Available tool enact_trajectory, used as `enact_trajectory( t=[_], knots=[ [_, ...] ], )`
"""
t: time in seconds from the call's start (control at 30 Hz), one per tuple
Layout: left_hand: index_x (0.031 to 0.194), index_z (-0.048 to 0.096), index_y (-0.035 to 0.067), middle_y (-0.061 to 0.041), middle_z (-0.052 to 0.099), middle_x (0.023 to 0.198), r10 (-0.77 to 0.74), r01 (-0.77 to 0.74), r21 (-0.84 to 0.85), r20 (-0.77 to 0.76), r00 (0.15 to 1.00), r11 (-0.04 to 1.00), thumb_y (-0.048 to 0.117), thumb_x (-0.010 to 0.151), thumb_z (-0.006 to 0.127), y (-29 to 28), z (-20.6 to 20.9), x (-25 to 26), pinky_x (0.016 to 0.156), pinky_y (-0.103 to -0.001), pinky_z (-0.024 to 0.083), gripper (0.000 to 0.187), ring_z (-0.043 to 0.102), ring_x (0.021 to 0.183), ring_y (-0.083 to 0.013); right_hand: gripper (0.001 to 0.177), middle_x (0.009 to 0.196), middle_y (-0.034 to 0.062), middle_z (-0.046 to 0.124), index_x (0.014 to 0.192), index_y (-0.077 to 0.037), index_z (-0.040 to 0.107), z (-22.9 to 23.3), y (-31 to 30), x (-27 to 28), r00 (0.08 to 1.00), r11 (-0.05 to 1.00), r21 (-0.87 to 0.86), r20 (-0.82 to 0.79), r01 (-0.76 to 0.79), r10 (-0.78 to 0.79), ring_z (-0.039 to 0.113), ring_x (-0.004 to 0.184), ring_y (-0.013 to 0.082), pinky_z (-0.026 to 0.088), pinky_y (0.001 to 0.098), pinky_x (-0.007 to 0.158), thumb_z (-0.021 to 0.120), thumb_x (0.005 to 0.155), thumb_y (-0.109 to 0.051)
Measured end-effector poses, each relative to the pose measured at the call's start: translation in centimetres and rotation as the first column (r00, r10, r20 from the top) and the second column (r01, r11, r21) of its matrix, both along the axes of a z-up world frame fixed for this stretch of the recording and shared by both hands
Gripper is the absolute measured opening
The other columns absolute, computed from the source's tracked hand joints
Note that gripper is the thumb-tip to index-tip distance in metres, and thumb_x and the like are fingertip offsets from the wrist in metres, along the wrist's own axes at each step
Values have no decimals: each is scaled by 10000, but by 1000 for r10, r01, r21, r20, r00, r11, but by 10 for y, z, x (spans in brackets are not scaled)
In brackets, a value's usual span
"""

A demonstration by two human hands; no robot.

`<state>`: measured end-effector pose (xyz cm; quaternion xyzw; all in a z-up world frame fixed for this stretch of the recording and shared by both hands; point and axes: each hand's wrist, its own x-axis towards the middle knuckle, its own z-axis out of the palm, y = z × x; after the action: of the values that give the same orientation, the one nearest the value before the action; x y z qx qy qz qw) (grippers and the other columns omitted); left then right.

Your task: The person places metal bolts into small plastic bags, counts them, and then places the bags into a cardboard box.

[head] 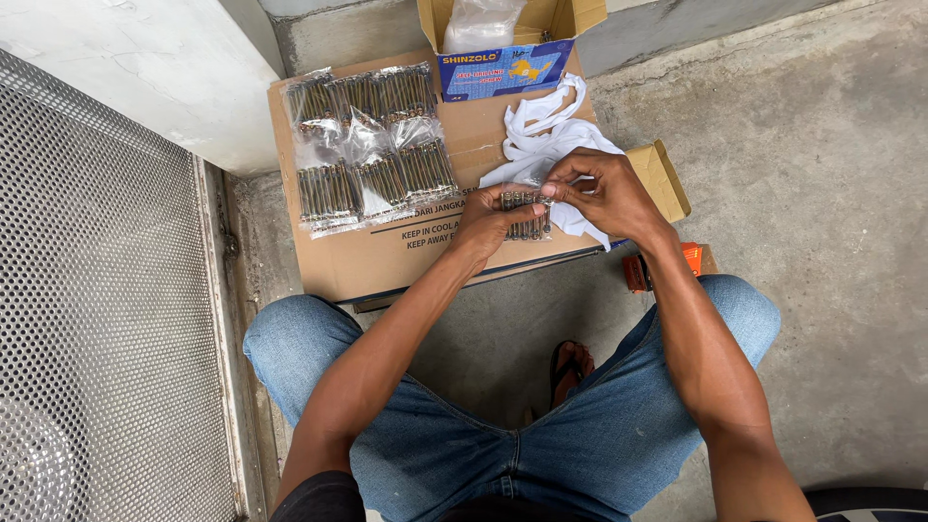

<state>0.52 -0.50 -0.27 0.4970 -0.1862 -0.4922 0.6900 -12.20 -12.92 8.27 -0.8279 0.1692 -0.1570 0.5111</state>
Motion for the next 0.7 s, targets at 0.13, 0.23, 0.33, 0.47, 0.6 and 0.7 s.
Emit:
enact_trajectory(
  t=[0.13,0.23,0.33,0.47,0.6,0.7],
  knots=[
    [1003,736,53,-112,728,809,4,-4,4,0,1000,1000,96,682,873,2,5,0,680,-207,553,352,696,739,-123,101,852,166,628,954,17,682,1,0,1,1000,1000,16,20,12,-13,669,796,210,566,318,650,716,892,-55],
    [991,731,49,-111,718,782,12,-11,16,-19,1000,1000,89,663,881,0,-3,1,652,-210,559,363,704,715,-137,73,842,153,638,891,2,700,5,2,2,1000,999,-48,9,-2,2,661,803,213,564,316,642,730,881,-64],
    [978,729,38,-111,715,778,23,-22,21,-43,999,1000,76,657,877,0,1,-1,619,-217,569,356,704,697,-137,77,861,179,638,898,1,702,9,4,2,1000,997,-71,1,-12,12,656,828,246,567,346,680,731,881,-68],
    [989,723,32,-110,712,781,25,-24,14,-50,998,1000,75,667,874,-3,-11,-1,618,-221,574,358,706,706,-146,78,882,185,642,873,0,700,19,8,2,1000,995,-103,6,-18,19,659,829,263,573,364,690,735,876,-69],
    [988,732,34,-118,722,798,18,-18,5,-45,999,1000,68,670,869,0,5,-4,635,-219,574,348,707,724,-142,143,906,198,632,953,16,686,9,3,1,1000,998,-70,16,-7,8,660,842,264,572,378,728,754,857,-64],
    [991,724,26,-125,721,799,26,-26,2,-65,998,1000,59,667,870,0,1,-2,649,-232,582,357,714,729,-160,123,913,184,633,890,10,677,6,1,-1,1000,998,-64,2,-22,22,641,854,253,564,365,718,757,855,-77]
  ],
)
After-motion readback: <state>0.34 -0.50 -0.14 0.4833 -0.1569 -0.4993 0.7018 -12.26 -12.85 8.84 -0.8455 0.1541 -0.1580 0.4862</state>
